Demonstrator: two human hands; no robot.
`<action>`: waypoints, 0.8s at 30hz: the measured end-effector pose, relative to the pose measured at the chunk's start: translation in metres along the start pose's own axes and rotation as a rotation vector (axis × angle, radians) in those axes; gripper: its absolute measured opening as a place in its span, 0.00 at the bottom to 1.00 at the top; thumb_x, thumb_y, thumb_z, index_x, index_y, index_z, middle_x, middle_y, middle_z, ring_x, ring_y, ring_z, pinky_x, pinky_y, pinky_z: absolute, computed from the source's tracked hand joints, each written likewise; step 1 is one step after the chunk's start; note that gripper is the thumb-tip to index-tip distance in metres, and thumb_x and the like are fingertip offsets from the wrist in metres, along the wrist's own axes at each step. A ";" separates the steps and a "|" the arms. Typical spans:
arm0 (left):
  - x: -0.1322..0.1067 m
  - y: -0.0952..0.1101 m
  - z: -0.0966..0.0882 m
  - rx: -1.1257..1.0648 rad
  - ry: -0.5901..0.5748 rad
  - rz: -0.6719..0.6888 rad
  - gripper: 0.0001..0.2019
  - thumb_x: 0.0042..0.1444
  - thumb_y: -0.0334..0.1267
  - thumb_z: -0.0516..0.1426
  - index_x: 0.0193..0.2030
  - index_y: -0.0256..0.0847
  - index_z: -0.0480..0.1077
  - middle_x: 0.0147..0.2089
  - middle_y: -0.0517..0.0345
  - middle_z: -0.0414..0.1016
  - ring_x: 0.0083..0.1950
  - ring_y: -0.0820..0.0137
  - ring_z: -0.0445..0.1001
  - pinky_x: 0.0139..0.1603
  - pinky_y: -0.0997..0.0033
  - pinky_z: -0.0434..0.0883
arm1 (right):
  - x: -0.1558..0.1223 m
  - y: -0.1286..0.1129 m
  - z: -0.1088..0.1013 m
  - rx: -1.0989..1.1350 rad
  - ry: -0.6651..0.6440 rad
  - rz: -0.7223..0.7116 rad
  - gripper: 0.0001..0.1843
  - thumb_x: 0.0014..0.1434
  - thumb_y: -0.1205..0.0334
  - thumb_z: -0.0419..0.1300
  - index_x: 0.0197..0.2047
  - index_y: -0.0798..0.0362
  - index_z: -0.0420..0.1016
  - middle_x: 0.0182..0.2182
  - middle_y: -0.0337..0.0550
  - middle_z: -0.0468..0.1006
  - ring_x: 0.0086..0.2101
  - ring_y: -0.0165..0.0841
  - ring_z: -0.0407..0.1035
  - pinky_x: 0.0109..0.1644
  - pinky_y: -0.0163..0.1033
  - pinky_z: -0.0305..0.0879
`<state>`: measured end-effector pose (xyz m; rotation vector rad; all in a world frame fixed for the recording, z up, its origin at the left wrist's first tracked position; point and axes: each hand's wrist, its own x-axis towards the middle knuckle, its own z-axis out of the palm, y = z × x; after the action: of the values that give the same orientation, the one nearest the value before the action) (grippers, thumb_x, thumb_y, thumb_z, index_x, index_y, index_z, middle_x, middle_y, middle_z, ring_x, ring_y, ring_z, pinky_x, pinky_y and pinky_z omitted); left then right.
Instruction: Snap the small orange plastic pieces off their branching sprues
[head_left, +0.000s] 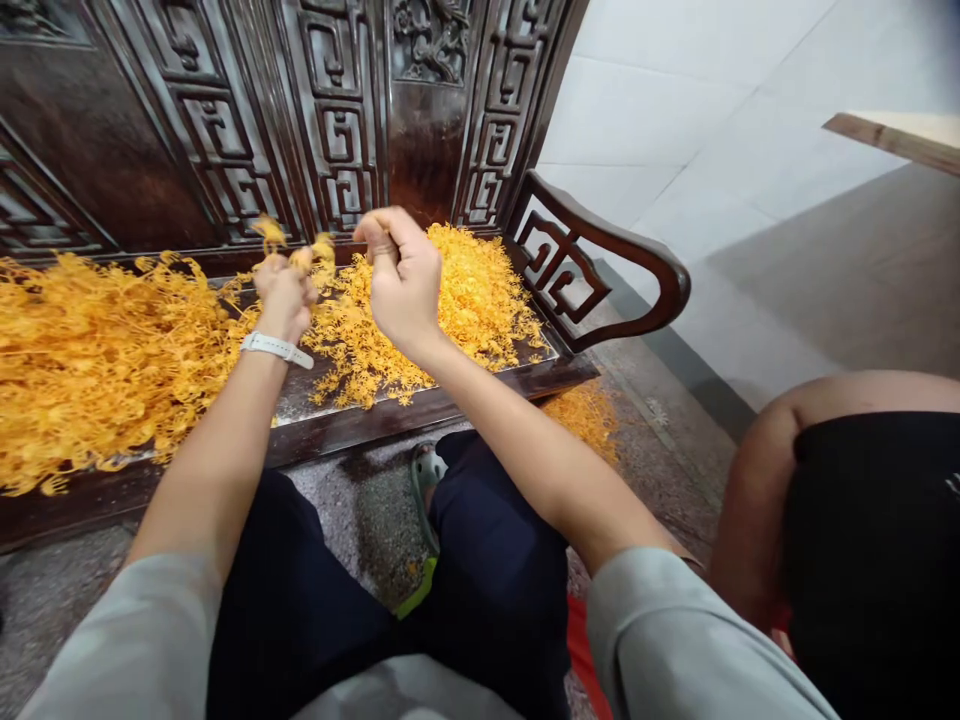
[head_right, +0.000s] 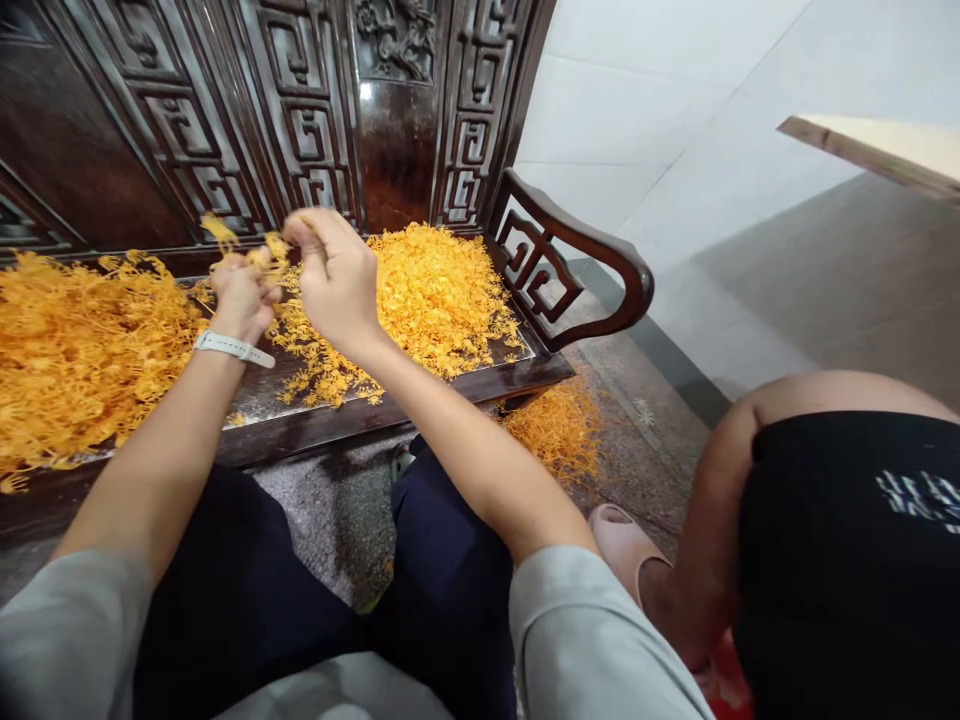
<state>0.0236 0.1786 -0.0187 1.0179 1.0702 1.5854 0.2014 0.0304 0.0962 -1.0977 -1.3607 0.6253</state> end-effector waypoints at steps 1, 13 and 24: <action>0.005 -0.001 -0.011 0.017 0.070 -0.045 0.39 0.45 0.51 0.75 0.34 0.46 0.43 0.24 0.74 0.46 0.22 0.82 0.41 0.27 0.66 0.38 | -0.009 -0.016 -0.003 -0.045 -0.025 -0.048 0.23 0.74 0.42 0.50 0.47 0.50 0.79 0.48 0.44 0.76 0.58 0.43 0.75 0.48 0.41 0.76; -0.037 0.027 0.011 -0.084 -0.316 -0.070 0.28 0.45 0.27 0.70 0.36 0.47 0.53 0.22 0.76 0.44 0.19 0.81 0.39 0.20 0.75 0.41 | 0.036 0.091 -0.026 -0.387 -0.099 0.008 0.49 0.67 0.27 0.54 0.77 0.56 0.56 0.77 0.64 0.52 0.77 0.53 0.47 0.79 0.60 0.50; -0.061 0.034 0.026 -0.034 -0.612 -0.113 0.30 0.37 0.21 0.75 0.32 0.44 0.57 0.23 0.73 0.51 0.18 0.82 0.49 0.19 0.79 0.52 | 0.018 0.067 -0.025 0.434 -0.522 0.575 0.36 0.54 0.30 0.72 0.49 0.53 0.78 0.44 0.49 0.81 0.39 0.35 0.75 0.40 0.41 0.77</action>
<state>0.0534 0.1179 0.0135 1.2820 0.6592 1.0848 0.2439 0.0671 0.0479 -0.9957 -1.2372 1.6381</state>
